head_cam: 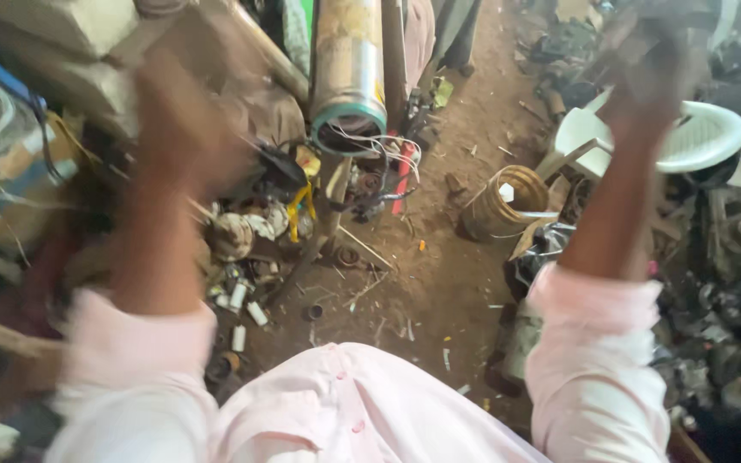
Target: The person works on a cylindrical pump motor mounted on a stand, threading and packing insulated copper wire into the motor housing by hand and using pliers to cut and position wire ends. They repeatedly press coils into the housing, pull wire slack tight, and reach for tools and materials on the cluttered workbench.
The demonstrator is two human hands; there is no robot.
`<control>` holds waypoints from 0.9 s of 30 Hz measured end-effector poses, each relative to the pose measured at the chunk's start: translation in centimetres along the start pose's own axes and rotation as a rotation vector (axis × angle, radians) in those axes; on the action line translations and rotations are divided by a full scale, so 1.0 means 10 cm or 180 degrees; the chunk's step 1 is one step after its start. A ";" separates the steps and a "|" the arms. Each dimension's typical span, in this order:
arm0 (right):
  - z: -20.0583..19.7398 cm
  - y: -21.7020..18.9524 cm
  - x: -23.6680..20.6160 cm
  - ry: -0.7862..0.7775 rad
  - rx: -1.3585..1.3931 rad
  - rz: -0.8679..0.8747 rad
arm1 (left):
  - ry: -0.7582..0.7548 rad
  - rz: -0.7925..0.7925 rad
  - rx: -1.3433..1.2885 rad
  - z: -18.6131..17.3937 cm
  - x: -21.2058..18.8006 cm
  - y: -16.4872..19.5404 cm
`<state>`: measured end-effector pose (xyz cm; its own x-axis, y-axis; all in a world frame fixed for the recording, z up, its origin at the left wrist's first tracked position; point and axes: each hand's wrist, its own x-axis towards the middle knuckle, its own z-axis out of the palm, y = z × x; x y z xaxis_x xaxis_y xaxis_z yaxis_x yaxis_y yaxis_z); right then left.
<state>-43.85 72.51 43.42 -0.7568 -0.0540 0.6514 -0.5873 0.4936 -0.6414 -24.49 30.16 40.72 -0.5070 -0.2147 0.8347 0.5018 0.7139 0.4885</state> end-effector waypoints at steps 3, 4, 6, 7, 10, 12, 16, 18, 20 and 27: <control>0.37 -0.08 -1.22 -0.0637 0.1360 0.1239 | -0.0740 0.0886 -0.0088 0.39 -0.63 0.20; 0.61 -0.08 -1.60 -0.0281 0.1733 0.1138 | -0.0932 0.0741 -0.0253 0.45 -0.87 0.17; 0.90 -0.09 -2.08 -0.0458 0.1214 0.1438 | -0.0972 0.0788 -0.0362 0.57 -1.17 -0.01; 1.07 -0.13 -2.28 -0.0766 0.1736 0.1588 | -0.0885 0.0937 -0.0296 0.58 -1.28 -0.10; 1.36 -0.35 -2.61 -0.0593 0.1762 0.1489 | -0.0825 0.1204 -0.0053 0.61 -1.33 -0.28; 1.43 -0.49 -2.68 -0.0628 0.1928 0.1564 | -0.0942 0.1226 0.0037 0.67 -1.24 -0.28; 1.43 -0.53 -2.57 -0.0502 0.2737 0.1657 | -0.0979 0.1370 0.0000 0.75 -1.12 -0.22; 1.42 -0.47 -2.45 -0.0454 0.3011 0.1883 | -0.0969 0.1213 -0.0104 0.72 -1.20 -0.22; 1.48 -0.44 -2.28 -0.0566 0.2919 0.1834 | -0.0988 0.1024 -0.0160 0.68 -1.30 -0.28; 1.75 -0.67 -2.00 -0.0741 0.1573 0.0596 | -0.1316 0.1166 0.0381 0.68 -1.48 -0.24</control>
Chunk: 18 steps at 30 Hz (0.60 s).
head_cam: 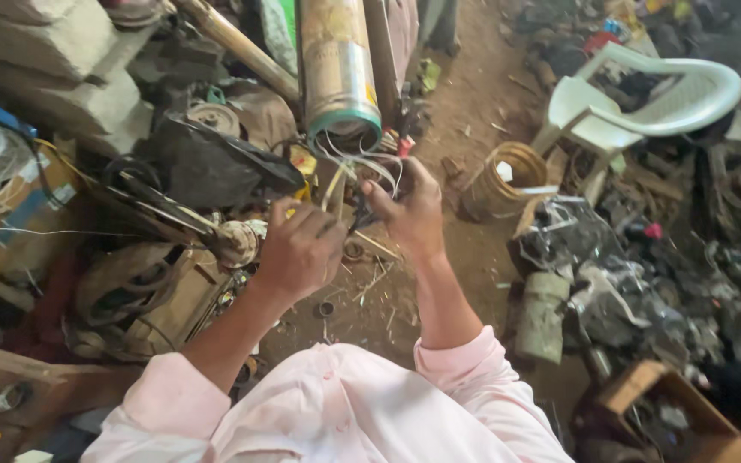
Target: The person works on a cylindrical pump motor mounted on a stand, threading and packing insulated copper wire into the motor housing by hand and using pliers to cut and position wire ends. They repeatedly press coils into the housing, pull wire slack tight, and reach for tools and materials on the cluttered workbench.
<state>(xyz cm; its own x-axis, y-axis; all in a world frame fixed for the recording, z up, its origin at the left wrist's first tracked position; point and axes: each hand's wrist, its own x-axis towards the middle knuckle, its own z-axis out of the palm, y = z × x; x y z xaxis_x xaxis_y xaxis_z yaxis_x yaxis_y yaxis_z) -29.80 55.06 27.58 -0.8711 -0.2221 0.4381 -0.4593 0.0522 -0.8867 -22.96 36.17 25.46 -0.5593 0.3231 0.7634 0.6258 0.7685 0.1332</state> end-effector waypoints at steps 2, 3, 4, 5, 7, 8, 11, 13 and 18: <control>-0.01 0.00 0.02 -0.0016 -0.0392 -0.0118 | -0.0275 -0.0031 0.0139 -0.04 0.06 0.02; -0.06 0.01 0.02 -0.0046 -0.0771 -0.0102 | -0.0183 -0.0004 0.0132 -0.07 0.10 0.01; -0.10 0.03 0.04 -0.0065 -0.1130 -0.0106 | -0.0098 0.0040 0.0145 -0.12 0.15 -0.03; -0.15 0.06 0.06 -0.0167 -0.0987 -0.0037 | -0.0019 0.0105 0.0152 -0.16 0.20 -0.08; -0.25 0.12 0.11 -0.0364 -0.0724 0.0118 | 0.0002 0.0364 0.0424 -0.23 0.37 -0.21; -0.27 0.14 0.13 -0.0513 -0.0418 0.0167 | -0.0013 0.0512 0.0547 -0.28 0.45 -0.29; -0.26 0.19 0.13 -0.0778 0.0340 0.0298 | -0.0288 0.0823 0.1106 -0.40 0.69 -0.46; -0.23 0.22 0.08 -0.0788 0.0596 0.0254 | -0.0590 0.1122 0.1318 -0.45 0.78 -0.52; -0.14 0.30 -0.07 -0.0594 0.1230 0.0545 | -0.0769 0.1344 0.1161 -0.49 0.83 -0.65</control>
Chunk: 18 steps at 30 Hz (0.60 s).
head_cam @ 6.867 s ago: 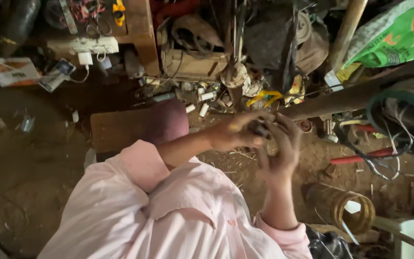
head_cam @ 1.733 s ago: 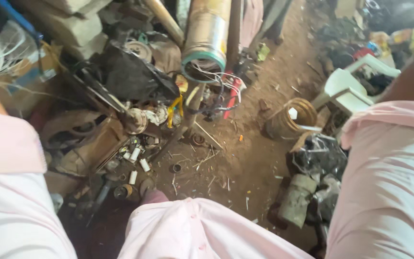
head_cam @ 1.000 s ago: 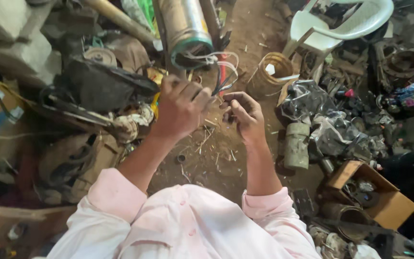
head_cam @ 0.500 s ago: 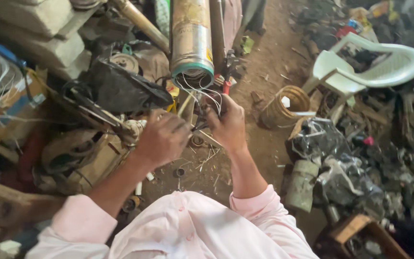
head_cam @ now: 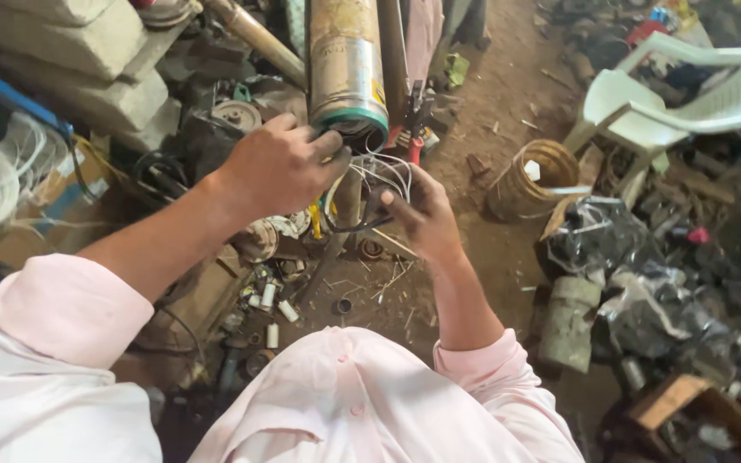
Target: The person works on a cylindrical pump motor mounted on a stand, threading and packing insulated copper wire into the motor housing by hand and using pliers to cut and position wire ends. They repeatedly press coils into the housing, pull wire slack tight, and reach for tools and materials on the cluttered workbench.
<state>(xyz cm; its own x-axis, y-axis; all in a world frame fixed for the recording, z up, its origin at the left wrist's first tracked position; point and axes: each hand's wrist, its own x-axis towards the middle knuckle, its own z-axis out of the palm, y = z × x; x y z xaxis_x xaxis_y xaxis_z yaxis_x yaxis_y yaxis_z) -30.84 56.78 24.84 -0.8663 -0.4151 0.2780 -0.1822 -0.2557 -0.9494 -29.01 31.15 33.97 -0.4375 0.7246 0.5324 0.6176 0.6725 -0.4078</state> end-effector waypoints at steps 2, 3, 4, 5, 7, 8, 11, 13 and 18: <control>0.05 0.05 -0.06 0.0173 0.0179 -0.0044 | -0.0285 -0.0028 -0.0096 0.04 -0.05 -0.05; 0.07 0.07 -0.09 0.0242 0.0166 -0.0103 | -0.0206 0.0049 -0.0110 0.07 -0.07 -0.07; 0.10 0.09 -0.10 0.0301 0.0149 -0.0164 | -0.0122 0.0118 -0.0117 0.09 -0.08 -0.09; 0.11 0.09 -0.12 0.0524 0.0417 -0.0111 | -0.0042 0.0167 -0.0113 0.11 -0.10 -0.10; 0.13 0.09 -0.12 0.0887 0.0984 -0.0008 | -0.0144 0.0201 -0.0186 0.14 -0.09 -0.13; 0.11 0.07 -0.13 0.0957 0.1089 -0.0087 | -0.0189 0.0205 -0.0221 0.15 -0.08 -0.14; 0.02 0.04 -0.21 0.1243 0.0962 -0.0276 | -0.0031 0.0255 -0.0291 0.17 -0.03 -0.13; 0.01 0.08 -0.27 0.1398 0.0371 -0.0416 | -0.0068 0.0306 -0.0330 0.17 -0.01 -0.13; 0.35 0.31 -0.37 0.2033 -0.0527 -0.1334 | -0.0122 0.0255 -0.0349 0.19 -0.01 -0.13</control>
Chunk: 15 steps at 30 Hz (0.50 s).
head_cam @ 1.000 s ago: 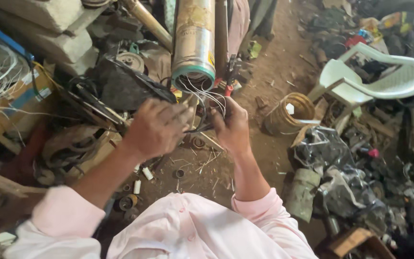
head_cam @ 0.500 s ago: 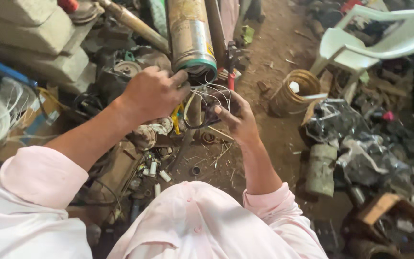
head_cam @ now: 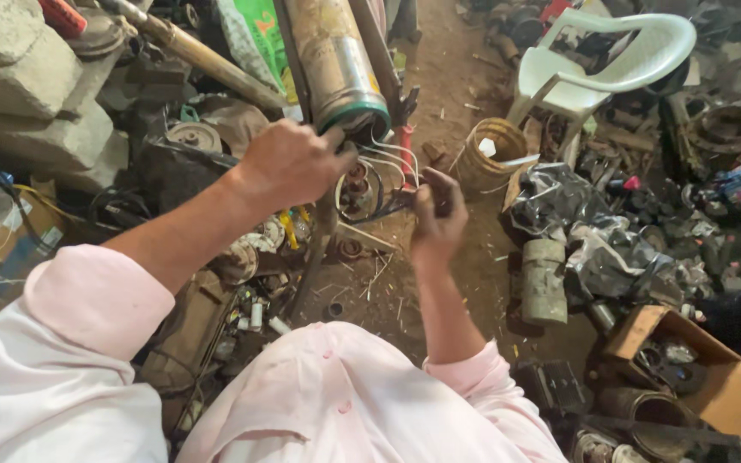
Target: The person works on a cylindrical pump motor mounted on a stand, threading and packing insulated copper wire into the motor housing by hand and using pliers to cut and position wire ends. They repeatedly press coils into the housing, pull wire slack tight, and reach for tools and materials on the cluttered workbench.
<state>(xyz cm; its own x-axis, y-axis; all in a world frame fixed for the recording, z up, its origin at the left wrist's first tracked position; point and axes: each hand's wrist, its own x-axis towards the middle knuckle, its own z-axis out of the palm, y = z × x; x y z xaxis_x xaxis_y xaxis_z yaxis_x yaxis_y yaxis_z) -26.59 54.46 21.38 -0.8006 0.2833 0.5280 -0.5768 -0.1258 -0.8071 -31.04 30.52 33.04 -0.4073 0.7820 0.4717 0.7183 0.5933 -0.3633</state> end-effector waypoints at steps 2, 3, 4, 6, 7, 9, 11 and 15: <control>0.14 -0.04 -0.08 -0.0044 -0.0416 -0.0298 | 0.0057 -0.0059 0.0017 0.01 -0.01 0.00; 0.20 -0.07 -0.10 -0.0131 -0.0634 -0.0339 | 0.0046 -0.0056 -0.0011 0.02 -0.01 0.00; 0.25 -0.12 -0.11 -0.0219 -0.0850 -0.0384 | 0.0038 -0.0053 -0.0034 0.03 -0.02 0.00; 0.32 -0.21 -0.09 -0.0307 -0.1256 -0.0374 | 0.0059 -0.0060 -0.0047 0.06 -0.03 0.00; 0.34 -0.25 -0.07 -0.0356 -0.1465 -0.0377 | 0.0097 -0.0075 -0.0052 0.07 -0.03 0.00; 0.38 -0.31 -0.01 -0.0645 -0.1838 -0.0459 | 0.0056 -0.0104 -0.0034 0.09 -0.05 0.00; 0.40 -0.35 0.03 -0.0867 -0.2014 -0.0578 | -0.0100 -0.0137 -0.0027 0.09 -0.08 -0.01; 0.44 -0.37 0.08 -0.1028 -0.1991 -0.0826 | 0.0022 -0.0037 0.0063 0.03 -0.13 0.00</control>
<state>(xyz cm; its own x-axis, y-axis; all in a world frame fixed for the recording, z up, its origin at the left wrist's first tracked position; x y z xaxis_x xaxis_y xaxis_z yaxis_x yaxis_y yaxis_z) -25.81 51.00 25.95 -0.7148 -0.0749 0.6953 -0.6308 0.4984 -0.5948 -30.71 29.56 32.22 -0.4116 0.7737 0.4816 0.7022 0.6061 -0.3736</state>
